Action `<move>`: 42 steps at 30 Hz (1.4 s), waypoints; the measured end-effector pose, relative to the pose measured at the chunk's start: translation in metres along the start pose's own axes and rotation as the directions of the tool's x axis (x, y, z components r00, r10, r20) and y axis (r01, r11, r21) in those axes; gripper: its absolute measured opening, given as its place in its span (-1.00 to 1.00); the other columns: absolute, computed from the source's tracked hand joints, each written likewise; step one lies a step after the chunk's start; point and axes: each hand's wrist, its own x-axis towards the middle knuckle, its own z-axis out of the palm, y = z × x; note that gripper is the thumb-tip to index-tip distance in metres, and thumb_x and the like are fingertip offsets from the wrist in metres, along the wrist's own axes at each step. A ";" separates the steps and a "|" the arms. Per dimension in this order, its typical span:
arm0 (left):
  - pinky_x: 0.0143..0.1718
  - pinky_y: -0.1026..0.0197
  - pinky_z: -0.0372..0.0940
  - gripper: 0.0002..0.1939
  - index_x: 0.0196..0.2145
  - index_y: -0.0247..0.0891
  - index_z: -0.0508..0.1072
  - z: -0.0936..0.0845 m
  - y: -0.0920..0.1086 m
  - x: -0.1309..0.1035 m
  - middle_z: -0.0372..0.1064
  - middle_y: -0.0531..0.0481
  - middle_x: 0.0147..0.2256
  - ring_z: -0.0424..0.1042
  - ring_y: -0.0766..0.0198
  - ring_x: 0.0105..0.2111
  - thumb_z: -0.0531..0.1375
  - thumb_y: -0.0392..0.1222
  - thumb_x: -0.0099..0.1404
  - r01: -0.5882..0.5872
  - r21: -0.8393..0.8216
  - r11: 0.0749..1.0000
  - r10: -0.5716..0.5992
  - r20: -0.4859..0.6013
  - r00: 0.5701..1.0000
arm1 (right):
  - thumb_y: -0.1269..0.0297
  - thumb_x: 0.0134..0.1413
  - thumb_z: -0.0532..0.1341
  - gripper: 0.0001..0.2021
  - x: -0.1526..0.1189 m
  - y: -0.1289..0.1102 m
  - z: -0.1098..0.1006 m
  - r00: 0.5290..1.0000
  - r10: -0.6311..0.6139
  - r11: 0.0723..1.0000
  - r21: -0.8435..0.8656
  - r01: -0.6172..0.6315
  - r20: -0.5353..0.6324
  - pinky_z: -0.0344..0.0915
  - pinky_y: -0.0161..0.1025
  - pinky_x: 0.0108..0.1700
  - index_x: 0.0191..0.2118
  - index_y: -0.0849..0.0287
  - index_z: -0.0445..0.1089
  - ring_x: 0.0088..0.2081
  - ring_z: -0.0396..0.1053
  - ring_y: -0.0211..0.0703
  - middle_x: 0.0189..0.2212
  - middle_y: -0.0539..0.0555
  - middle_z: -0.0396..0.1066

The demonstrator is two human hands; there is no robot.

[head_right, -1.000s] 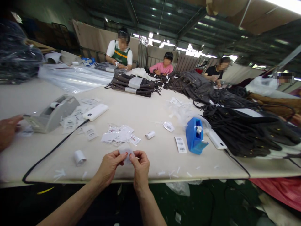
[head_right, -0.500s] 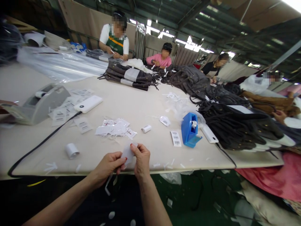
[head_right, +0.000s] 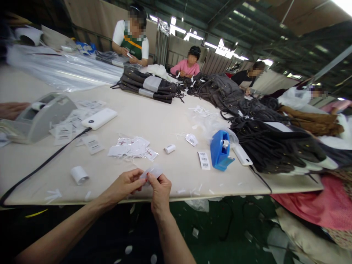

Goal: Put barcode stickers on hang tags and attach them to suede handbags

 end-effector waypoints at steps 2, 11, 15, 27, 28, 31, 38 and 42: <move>-0.64 0.38 0.01 -0.67 -0.30 -0.31 0.46 0.005 -0.004 -0.001 0.27 0.11 -0.63 0.15 0.43 -0.65 0.23 -0.05 0.00 -0.019 -0.075 0.997 0.013 -0.076 0.997 | 0.20 -0.27 0.32 -0.80 -0.001 0.003 0.002 1.000 -0.001 1.000 0.017 0.001 -0.024 0.14 -0.33 -0.45 -0.51 0.24 0.43 -0.54 0.15 -0.32 -0.60 -0.02 0.33; -0.61 0.37 0.02 -0.79 -0.54 -0.33 0.46 -0.003 -0.011 0.001 0.28 0.09 -0.61 0.15 0.43 -0.62 0.27 -0.10 -0.08 0.045 -0.205 0.978 -0.069 -0.113 0.991 | 0.10 -0.19 0.28 -0.75 0.009 -0.006 -0.020 0.998 0.024 0.984 -0.177 -0.014 0.054 0.01 -0.39 -0.53 -0.50 0.23 0.42 -0.57 0.09 -0.38 -0.63 -0.06 0.25; -0.64 0.37 -0.03 -0.77 -0.61 -0.33 0.39 -0.012 -0.006 0.007 0.19 0.13 -0.67 0.11 0.44 -0.66 0.28 -0.11 -0.12 0.111 -0.101 0.989 -0.117 -0.060 0.991 | 0.11 -0.22 0.28 -0.75 0.020 -0.011 -0.028 0.999 0.013 0.976 -0.216 -0.001 0.051 -0.08 -0.37 -0.56 -0.56 0.23 0.38 -0.62 -0.02 -0.40 -0.71 -0.12 0.13; -0.64 0.34 -0.05 -0.79 -0.64 -0.31 0.33 -0.032 -0.012 0.024 0.13 0.16 -0.73 0.08 0.43 -0.70 0.23 -0.11 -0.12 0.184 0.184 0.966 -0.179 -0.043 0.983 | 0.06 -0.09 0.16 -0.71 0.031 0.010 -0.044 0.992 -0.128 0.856 -0.506 0.106 -0.007 0.07 -0.34 -0.44 -0.54 0.21 0.35 -0.53 0.11 -0.30 -0.64 -0.07 0.21; -0.64 0.34 -0.04 -0.79 -0.63 -0.31 0.33 -0.033 -0.011 0.025 0.13 0.16 -0.74 0.09 0.42 -0.70 0.23 -0.11 -0.12 0.194 0.227 0.954 -0.188 -0.049 0.981 | 0.06 -0.08 0.15 -0.71 0.032 0.010 -0.045 0.990 -0.138 0.826 -0.551 0.118 0.005 0.08 -0.34 -0.43 -0.54 0.21 0.35 -0.52 0.13 -0.29 -0.63 -0.06 0.23; -0.62 0.33 -0.03 -0.80 -0.65 -0.29 0.32 -0.038 -0.007 0.028 0.15 0.15 -0.73 0.13 0.39 -0.67 0.19 -0.11 -0.11 0.213 0.409 0.887 -0.185 -0.107 0.977 | 0.07 -0.06 0.12 -0.70 0.033 0.008 -0.048 0.986 -0.168 0.732 -0.667 0.140 0.022 0.11 -0.33 -0.40 -0.54 0.21 0.36 -0.50 0.18 -0.25 -0.61 -0.04 0.29; -0.46 0.26 0.13 -0.86 -0.57 -0.27 0.38 -0.047 0.000 0.028 0.36 0.00 -0.54 0.36 0.19 -0.43 0.12 -0.15 0.00 0.213 0.795 0.568 -0.155 -0.151 0.976 | 0.10 -0.01 0.06 -0.70 0.032 0.006 -0.049 0.976 -0.216 0.541 -0.827 0.155 0.041 0.14 -0.30 -0.37 -0.50 0.19 0.38 -0.48 0.27 -0.20 -0.57 0.02 0.37; -0.29 0.09 0.15 -0.80 -0.29 -0.32 0.37 -0.035 0.000 0.017 0.37 -0.20 -0.28 0.33 0.01 -0.24 0.11 -0.24 0.09 0.131 0.943 0.307 0.180 -0.192 0.965 | 0.13 0.02 0.03 -0.70 0.031 0.006 -0.046 0.970 -0.236 0.457 -0.873 0.168 0.063 0.15 -0.29 -0.37 -0.49 0.19 0.39 -0.48 0.30 -0.19 -0.56 0.04 0.39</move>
